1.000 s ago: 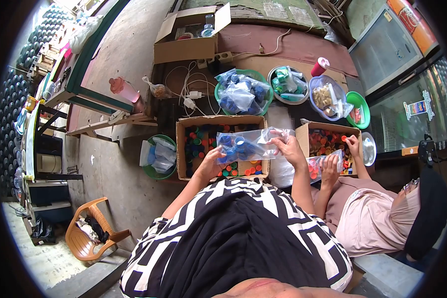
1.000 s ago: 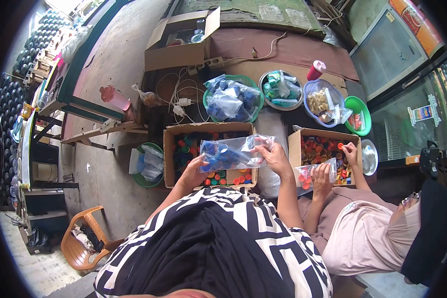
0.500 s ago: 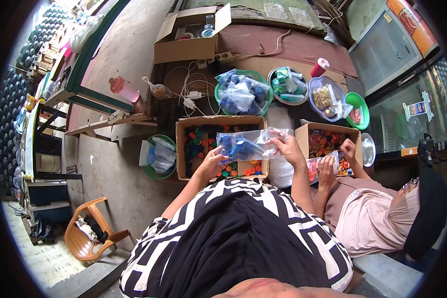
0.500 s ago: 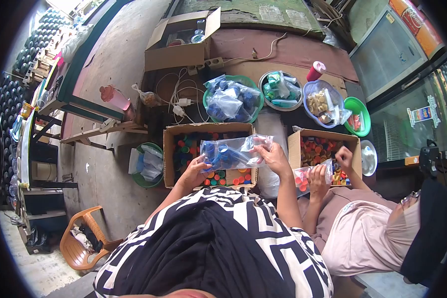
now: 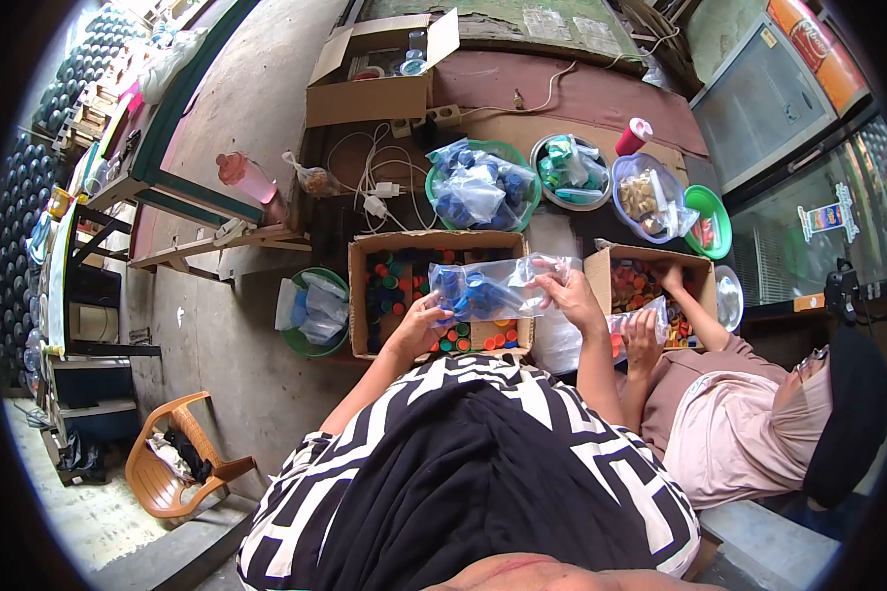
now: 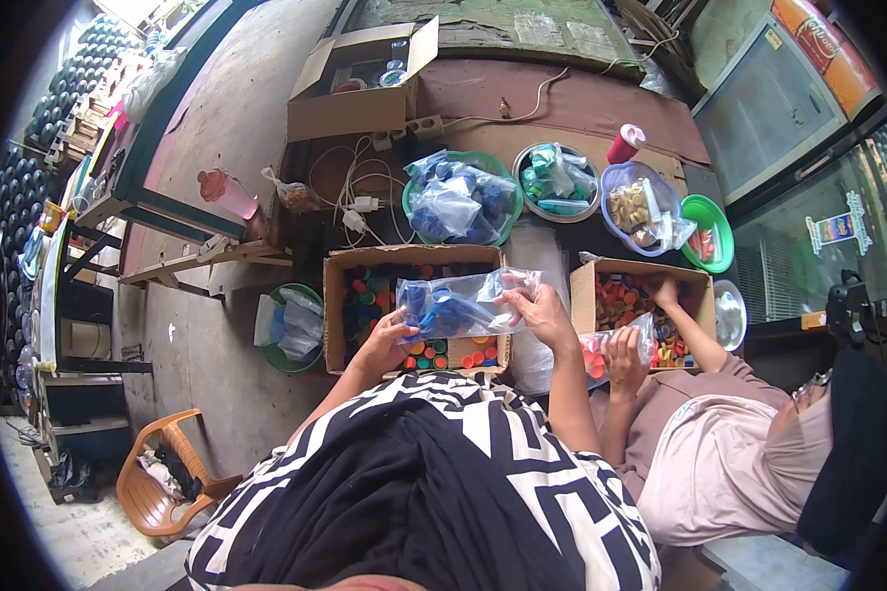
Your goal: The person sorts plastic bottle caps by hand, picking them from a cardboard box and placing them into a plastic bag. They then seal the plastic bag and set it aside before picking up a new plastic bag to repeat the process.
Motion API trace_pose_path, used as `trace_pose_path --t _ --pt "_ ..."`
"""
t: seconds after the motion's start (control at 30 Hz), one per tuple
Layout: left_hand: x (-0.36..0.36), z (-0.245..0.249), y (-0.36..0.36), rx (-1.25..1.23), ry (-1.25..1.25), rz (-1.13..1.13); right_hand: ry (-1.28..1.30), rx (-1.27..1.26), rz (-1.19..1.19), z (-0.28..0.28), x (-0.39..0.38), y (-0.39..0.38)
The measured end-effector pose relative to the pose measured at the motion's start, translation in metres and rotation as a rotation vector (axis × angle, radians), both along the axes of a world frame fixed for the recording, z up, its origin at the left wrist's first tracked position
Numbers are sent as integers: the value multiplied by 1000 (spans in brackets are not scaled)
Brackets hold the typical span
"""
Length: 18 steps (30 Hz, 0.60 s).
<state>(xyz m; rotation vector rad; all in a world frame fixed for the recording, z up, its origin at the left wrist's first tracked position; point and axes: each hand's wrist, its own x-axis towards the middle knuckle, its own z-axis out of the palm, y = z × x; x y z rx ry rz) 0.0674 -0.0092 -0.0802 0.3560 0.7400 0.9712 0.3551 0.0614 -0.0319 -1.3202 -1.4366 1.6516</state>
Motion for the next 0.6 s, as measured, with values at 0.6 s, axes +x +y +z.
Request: trace_pose_path --t 0.6 --pt "-1 -8 -4 25 10 12 7 3 -18 1 -2 -5"
